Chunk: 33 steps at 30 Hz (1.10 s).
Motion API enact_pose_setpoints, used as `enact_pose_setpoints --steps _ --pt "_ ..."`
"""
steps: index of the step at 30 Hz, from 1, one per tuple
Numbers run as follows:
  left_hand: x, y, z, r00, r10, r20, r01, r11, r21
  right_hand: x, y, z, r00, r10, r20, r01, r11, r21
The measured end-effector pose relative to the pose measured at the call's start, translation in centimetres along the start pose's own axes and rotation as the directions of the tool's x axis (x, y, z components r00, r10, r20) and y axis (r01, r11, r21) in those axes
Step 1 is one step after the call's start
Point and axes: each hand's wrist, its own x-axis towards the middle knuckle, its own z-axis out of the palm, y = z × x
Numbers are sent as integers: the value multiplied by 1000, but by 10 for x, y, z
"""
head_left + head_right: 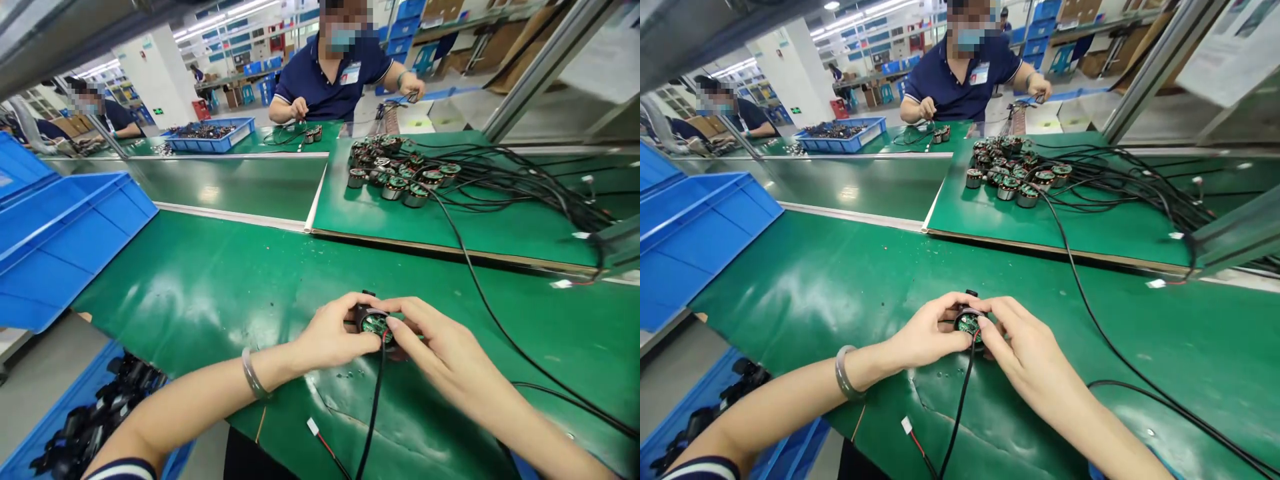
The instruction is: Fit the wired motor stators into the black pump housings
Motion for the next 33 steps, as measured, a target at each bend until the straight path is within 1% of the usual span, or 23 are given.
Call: enact_pose_setpoints --steps 2,4,6,9,11,15,18,21,25,27,29,31,33 --pt "8 6 0 999 -52 -5 52 999 3 7 -1 -5 1000 -11 -1 10 998 -55" --pt "16 14 0 993 -121 12 121 993 1 16 -1 -13 999 -1 40 4 997 -74" --pt "24 23 0 981 -188 39 187 982 9 27 -2 -22 991 37 132 -31 998 -50" --pt "34 36 0 964 -259 62 257 965 45 40 -4 -33 956 99 277 -111 993 27" --pt "41 44 0 951 -299 79 292 952 88 47 -5 -38 936 124 329 -153 986 65" --pt "54 53 1 928 -355 115 333 927 173 54 1 -38 919 140 369 -195 974 114" --pt "62 54 2 917 -379 122 345 910 229 55 10 -37 931 112 348 -164 979 124" --pt "68 51 2 929 -354 103 317 909 271 57 17 -36 952 56 301 -98 987 126" --pt "63 43 2 955 -282 87 257 939 227 54 15 -34 972 23 235 -53 991 122" --pt "55 39 3 964 -252 83 234 955 184 48 12 -32 975 34 217 -63 990 128" --pt "45 34 5 971 -228 70 221 970 103 40 8 -28 978 42 204 -73 987 143" --pt "31 30 5 983 -177 56 177 984 11 30 5 -24 983 40 179 -69 985 158" --pt "17 24 4 990 -110 90 116 991 -68 20 4 -20 990 30 138 -53 985 166"
